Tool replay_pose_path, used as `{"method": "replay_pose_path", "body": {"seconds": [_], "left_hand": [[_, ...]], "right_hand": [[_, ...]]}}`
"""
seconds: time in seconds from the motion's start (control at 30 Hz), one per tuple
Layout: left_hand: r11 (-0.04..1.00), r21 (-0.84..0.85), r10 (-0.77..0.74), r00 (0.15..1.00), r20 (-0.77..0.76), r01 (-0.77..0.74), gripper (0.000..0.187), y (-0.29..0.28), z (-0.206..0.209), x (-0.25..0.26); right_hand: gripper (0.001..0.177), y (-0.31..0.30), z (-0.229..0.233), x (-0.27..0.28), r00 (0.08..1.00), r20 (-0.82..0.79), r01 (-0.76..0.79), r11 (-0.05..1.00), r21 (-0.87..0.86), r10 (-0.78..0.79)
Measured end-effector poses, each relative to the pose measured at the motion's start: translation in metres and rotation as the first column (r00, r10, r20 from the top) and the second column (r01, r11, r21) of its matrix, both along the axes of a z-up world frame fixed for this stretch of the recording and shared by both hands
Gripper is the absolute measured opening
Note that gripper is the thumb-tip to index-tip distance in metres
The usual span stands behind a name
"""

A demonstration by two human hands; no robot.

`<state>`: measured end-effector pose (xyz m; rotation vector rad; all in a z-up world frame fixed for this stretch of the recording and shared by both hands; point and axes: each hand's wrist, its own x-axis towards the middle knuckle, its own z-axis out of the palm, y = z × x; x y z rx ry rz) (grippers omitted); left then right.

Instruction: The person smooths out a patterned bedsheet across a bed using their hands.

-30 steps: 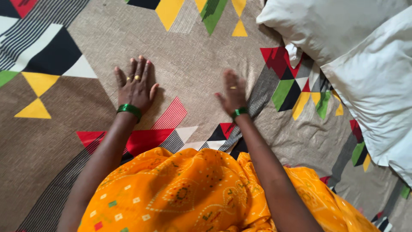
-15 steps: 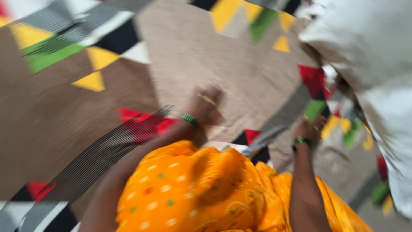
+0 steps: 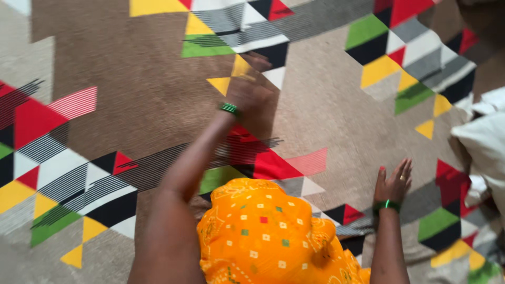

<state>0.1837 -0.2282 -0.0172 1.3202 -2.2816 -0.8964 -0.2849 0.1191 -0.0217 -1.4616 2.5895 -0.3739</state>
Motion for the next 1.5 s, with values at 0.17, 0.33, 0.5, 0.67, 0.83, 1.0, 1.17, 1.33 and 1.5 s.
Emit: {"method": "replay_pose_path", "body": {"seconds": [0.17,0.33,0.5,0.67,0.83,1.0,1.17,1.33,1.5], "left_hand": [[0.927,-0.289,0.370,0.713,0.595,-0.240,0.082,-0.006,0.016,0.168],[0.947,-0.294,0.265,0.826,0.498,-0.126,0.094,0.034,0.026,0.111],[0.894,-0.358,-0.149,0.932,0.331,0.270,0.076,0.120,0.025,-0.002],[0.673,-0.499,-0.511,0.831,0.222,0.547,0.064,0.231,-0.026,-0.099],[0.626,-0.223,-0.779,0.604,-0.167,0.747,0.052,0.150,-0.017,-0.110],[0.998,0.056,0.007,0.963,0.268,-0.023,0.070,-0.095,0.027,-0.012],[0.950,-0.307,0.212,0.839,0.502,-0.057,0.082,-0.133,0.025,-0.015],[0.942,-0.001,-0.286,0.802,0.525,0.336,0.089,-0.042,0.040,-0.107],[0.533,-0.319,-0.650,0.621,0.438,0.784,0.073,0.068,0.029,-0.153]], "right_hand": [[0.079,0.001,-0.005,0.025,0.996,-0.086,0.047,0.994,0.100,-0.039],[0.078,-0.004,0.008,0.039,0.996,-0.084,0.045,0.997,0.070,-0.039],[0.077,-0.002,0.004,0.038,0.994,-0.107,0.024,0.999,0.038,-0.020],[0.076,0.001,-0.004,0.032,0.992,-0.128,0.023,0.999,0.045,-0.017],[0.077,0.002,-0.011,0.024,0.990,-0.143,0.013,0.999,0.035,-0.008],[0.077,0.001,-0.012,0.026,0.989,-0.149,0.029,0.999,0.019,-0.026],[0.074,-0.002,-0.004,0.030,0.991,-0.131,0.043,0.998,0.044,-0.037],[0.074,-0.004,-0.003,0.031,0.991,-0.129,0.050,0.998,0.042,-0.044],[0.074,-0.001,-0.007,0.029,0.989,-0.145,0.047,0.998,0.038,-0.041]]}}
